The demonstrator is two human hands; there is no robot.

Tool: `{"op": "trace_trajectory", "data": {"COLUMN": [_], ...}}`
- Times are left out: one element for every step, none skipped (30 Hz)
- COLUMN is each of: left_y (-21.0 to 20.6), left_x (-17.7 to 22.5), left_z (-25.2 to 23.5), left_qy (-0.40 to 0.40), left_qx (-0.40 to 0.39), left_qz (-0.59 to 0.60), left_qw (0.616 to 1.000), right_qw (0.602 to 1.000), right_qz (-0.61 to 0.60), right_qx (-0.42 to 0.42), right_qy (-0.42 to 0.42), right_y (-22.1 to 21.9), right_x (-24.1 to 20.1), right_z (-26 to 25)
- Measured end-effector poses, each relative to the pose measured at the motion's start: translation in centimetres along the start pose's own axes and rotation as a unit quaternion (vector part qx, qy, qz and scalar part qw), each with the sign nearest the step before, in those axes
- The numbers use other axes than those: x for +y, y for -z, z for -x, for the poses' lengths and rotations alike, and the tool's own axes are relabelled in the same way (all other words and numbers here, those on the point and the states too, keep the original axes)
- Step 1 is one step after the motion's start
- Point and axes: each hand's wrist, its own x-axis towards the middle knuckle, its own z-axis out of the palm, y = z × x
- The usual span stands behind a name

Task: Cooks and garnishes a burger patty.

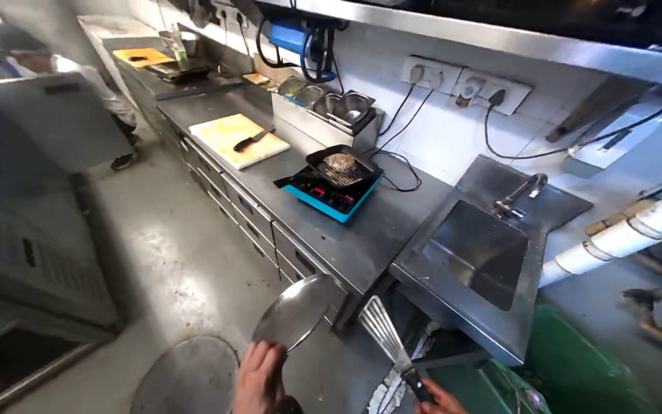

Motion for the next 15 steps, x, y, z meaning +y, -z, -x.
{"op": "trace_trajectory", "data": {"left_y": [-1.1,-2.4,-3.8,-5.3,-6.9,-8.5,-10.0,-11.5,-12.9,-14.1,-15.2,-16.2,-17.1,-18.0,-18.7], "left_x": [-1.2,-2.3,-3.2,-3.9,-4.5,-5.0,-5.5,-6.0,-6.4,-6.7,-6.9,-7.1,-7.3,-7.5,-7.8], "left_z": [-2.6,-5.0,-7.1,-8.9,-10.5,-11.9,-13.0,-13.7,-14.2,-14.6,-14.9,-15.2,-15.6,-15.9,-16.1], "left_qy": [-0.052,-0.1,-0.143,-0.18,-0.213,-0.241,-0.265,-0.285,-0.3,-0.308,-0.31,-0.31,-0.312,-0.311,-0.31], "left_qx": [0.001,-0.007,-0.022,-0.042,-0.065,-0.089,-0.115,-0.143,-0.169,-0.194,-0.219,-0.24,-0.252,-0.264,-0.279], "left_qz": [-0.005,-0.007,-0.006,-0.007,-0.01,-0.015,-0.019,-0.021,-0.023,-0.023,-0.021,-0.019,-0.017,-0.013,-0.012], "left_qw": [0.999,0.995,0.989,0.983,0.975,0.966,0.957,0.947,0.939,0.931,0.925,0.92,0.916,0.913,0.909], "right_qw": [0.999,0.995,0.99,0.985,0.98,0.976,0.973,0.97,0.968,0.966,0.964,0.961,0.958,0.953,0.947], "right_qz": [-0.035,-0.066,-0.091,-0.106,-0.117,-0.121,-0.119,-0.108,-0.092,-0.072,-0.045,-0.014,0.019,0.049,0.073], "right_qx": [0.017,0.038,0.061,0.088,0.112,0.128,0.141,0.153,0.166,0.18,0.196,0.213,0.227,0.243,0.261], "right_qy": [0.034,0.064,0.087,0.103,0.116,0.129,0.141,0.154,0.166,0.173,0.175,0.175,0.176,0.175,0.171], "right_y": [-0.7,-1.3,-1.9,-2.4,-3.1,-3.5,-3.9,-4.1,-4.4,-4.5,-4.7,-4.8,-4.8,-4.9,-5.1], "right_x": [-1.1,-1.9,-2.7,-3.3,-3.8,-4.3,-4.7,-5.0,-5.2,-5.6,-6.1,-6.8,-7.6,-8.5,-9.6], "right_z": [-0.8,-1.4,-1.9,-2.2,-2.6,-3.0,-3.5,-3.9,-4.4,-4.7,-5.1,-5.8,-6.6,-7.8,-9.2]}}
